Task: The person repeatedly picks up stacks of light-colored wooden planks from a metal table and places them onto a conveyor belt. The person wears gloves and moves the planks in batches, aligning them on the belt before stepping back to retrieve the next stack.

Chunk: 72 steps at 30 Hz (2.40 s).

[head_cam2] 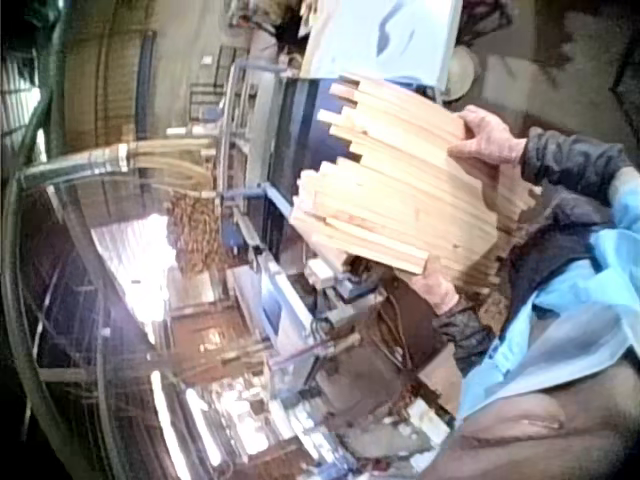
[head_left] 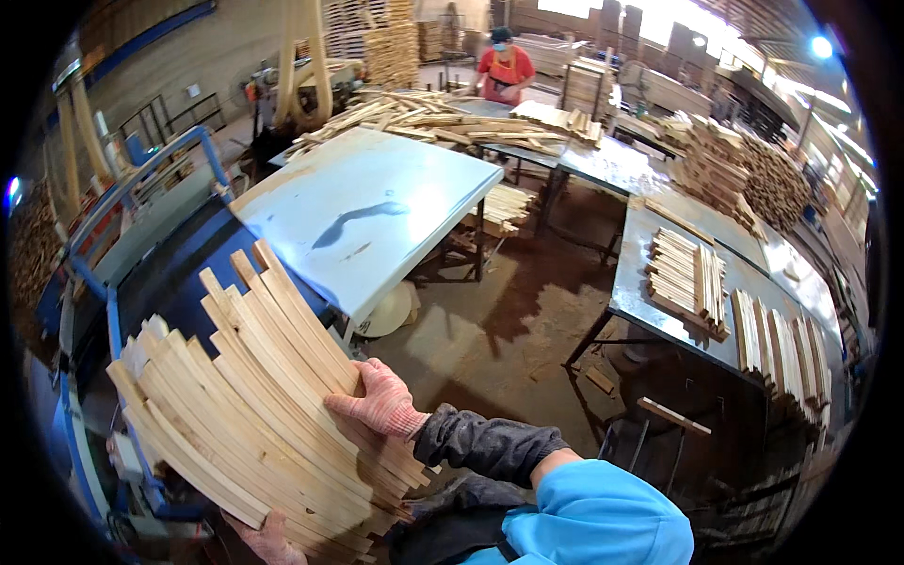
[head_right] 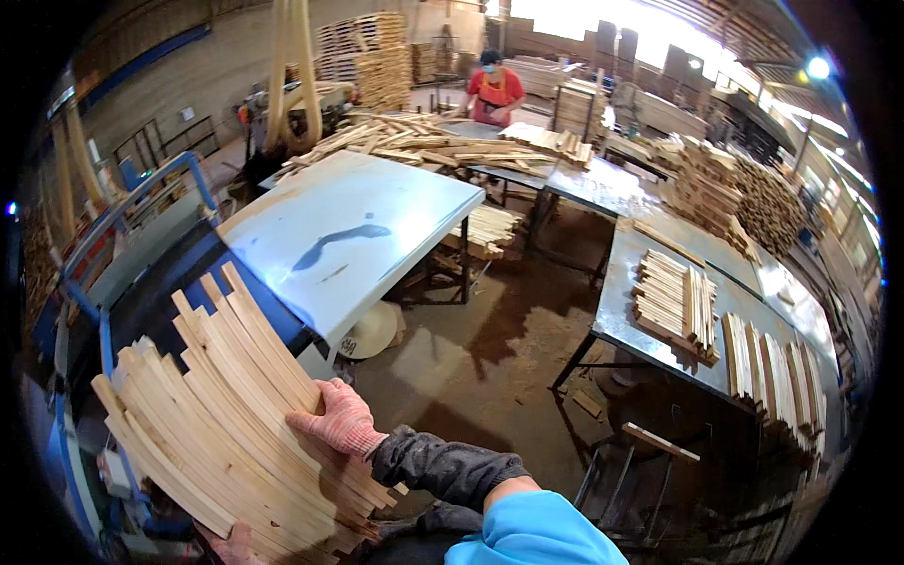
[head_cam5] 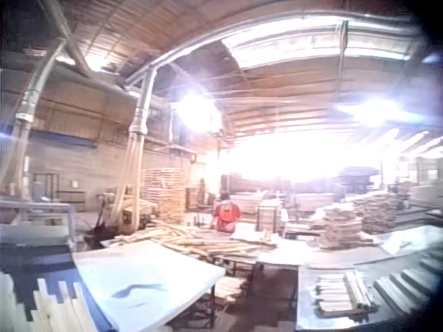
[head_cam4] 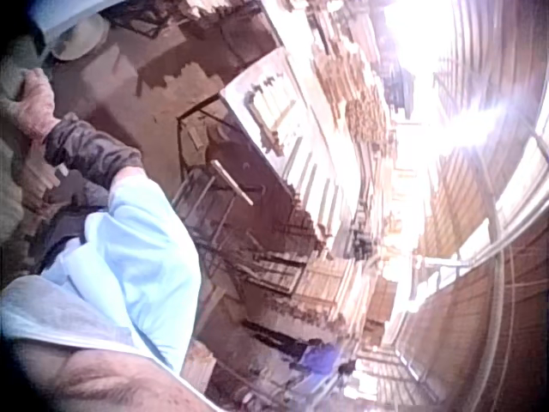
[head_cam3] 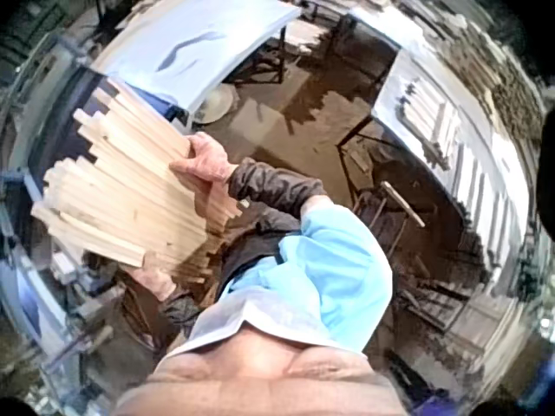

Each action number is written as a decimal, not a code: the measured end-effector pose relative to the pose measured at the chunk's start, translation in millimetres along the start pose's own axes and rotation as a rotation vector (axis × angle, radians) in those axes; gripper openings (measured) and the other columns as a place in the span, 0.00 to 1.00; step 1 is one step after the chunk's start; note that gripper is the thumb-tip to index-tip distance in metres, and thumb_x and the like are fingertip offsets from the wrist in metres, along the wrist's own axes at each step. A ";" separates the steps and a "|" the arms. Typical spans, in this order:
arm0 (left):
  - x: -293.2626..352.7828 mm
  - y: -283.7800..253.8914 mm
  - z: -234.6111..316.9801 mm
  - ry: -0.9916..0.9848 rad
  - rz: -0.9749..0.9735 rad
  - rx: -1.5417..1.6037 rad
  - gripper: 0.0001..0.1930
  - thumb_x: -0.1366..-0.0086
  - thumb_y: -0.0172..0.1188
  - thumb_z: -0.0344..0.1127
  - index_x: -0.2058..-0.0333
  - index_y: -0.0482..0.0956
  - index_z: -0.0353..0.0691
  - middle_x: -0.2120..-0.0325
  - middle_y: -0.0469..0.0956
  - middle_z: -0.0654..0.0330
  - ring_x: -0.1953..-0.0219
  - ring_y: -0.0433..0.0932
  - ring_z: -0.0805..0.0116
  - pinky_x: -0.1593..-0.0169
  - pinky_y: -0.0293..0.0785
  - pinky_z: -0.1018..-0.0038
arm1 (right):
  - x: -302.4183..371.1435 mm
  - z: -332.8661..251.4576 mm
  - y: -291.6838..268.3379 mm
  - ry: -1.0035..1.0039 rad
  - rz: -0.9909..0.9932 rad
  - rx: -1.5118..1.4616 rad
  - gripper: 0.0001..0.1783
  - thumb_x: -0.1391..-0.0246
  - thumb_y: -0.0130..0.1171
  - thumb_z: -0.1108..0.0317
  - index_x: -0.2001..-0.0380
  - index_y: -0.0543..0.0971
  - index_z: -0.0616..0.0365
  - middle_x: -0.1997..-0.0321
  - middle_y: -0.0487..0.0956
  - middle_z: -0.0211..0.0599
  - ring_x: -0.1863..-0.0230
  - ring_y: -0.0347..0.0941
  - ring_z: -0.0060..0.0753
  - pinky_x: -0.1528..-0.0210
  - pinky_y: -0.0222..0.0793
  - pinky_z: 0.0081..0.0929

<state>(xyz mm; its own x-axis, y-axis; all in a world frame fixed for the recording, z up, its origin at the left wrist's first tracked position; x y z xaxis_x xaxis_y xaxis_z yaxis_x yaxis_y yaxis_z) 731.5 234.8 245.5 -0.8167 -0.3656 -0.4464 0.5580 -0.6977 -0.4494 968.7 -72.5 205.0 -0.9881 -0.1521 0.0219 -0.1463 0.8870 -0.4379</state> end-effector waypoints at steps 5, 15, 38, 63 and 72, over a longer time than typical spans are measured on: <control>-102.1 98.0 -88.8 -0.373 0.017 0.573 0.49 0.46 0.65 0.26 0.24 0.57 0.36 0.35 0.69 0.54 0.36 0.71 0.59 0.32 0.70 0.63 | -94.8 25.9 -14.5 0.132 0.088 0.098 0.48 0.47 0.70 0.29 0.39 0.81 0.62 0.39 0.78 0.47 0.35 0.75 0.49 0.31 0.72 0.41; -291.1 193.4 -249.2 -0.741 -0.187 0.694 0.40 0.38 0.66 0.21 0.28 0.61 0.35 0.43 0.77 0.52 0.43 0.80 0.59 0.37 0.80 0.62 | -324.7 42.8 63.7 0.222 -0.079 0.271 0.34 0.50 0.73 0.38 0.58 0.90 0.63 0.58 0.90 0.53 0.53 0.89 0.51 0.46 0.82 0.44; -318.6 81.9 -208.2 -0.720 0.024 0.239 0.29 0.25 0.65 0.42 0.33 0.76 0.27 0.39 0.81 0.48 0.37 0.80 0.58 0.33 0.77 0.65 | -524.0 -40.5 313.0 0.051 -0.537 0.433 0.49 0.43 0.70 0.32 0.38 0.76 0.68 0.36 0.78 0.60 0.35 0.79 0.57 0.32 0.76 0.46; 484.1 273.4 -225.0 -1.979 0.883 0.740 0.19 0.17 0.52 0.46 0.38 0.80 0.44 0.68 0.77 0.59 0.71 0.71 0.61 0.67 0.72 0.60 | -441.0 -42.0 305.1 -0.140 -0.728 -0.519 0.51 0.33 0.69 0.68 0.17 0.51 0.65 0.13 0.54 0.56 0.14 0.51 0.48 0.17 0.51 0.35; 531.7 231.8 -218.8 -1.367 1.204 0.693 0.09 0.21 0.60 0.41 0.58 0.81 0.43 0.69 0.74 0.63 0.72 0.70 0.64 0.67 0.67 0.60 | -50.4 23.5 328.3 -0.037 -1.400 -0.422 0.25 0.28 0.67 0.60 0.35 0.80 0.61 0.55 0.83 0.32 0.58 0.77 0.28 0.52 0.73 0.31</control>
<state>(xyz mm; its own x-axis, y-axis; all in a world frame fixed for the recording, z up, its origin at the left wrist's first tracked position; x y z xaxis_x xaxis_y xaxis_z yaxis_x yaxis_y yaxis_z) 458.7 13.5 -265.3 0.1493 -0.6775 0.7202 0.9563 0.2841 0.0690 971.5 216.1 39.0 -0.0290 -0.9844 0.1736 -0.9751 0.0660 0.2115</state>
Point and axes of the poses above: each hand's wrist, its own x-axis away from the middle knuckle, its own y-axis out of the palm, z = x × y, the point moved 9 cm from there along -x, towards the middle knuckle
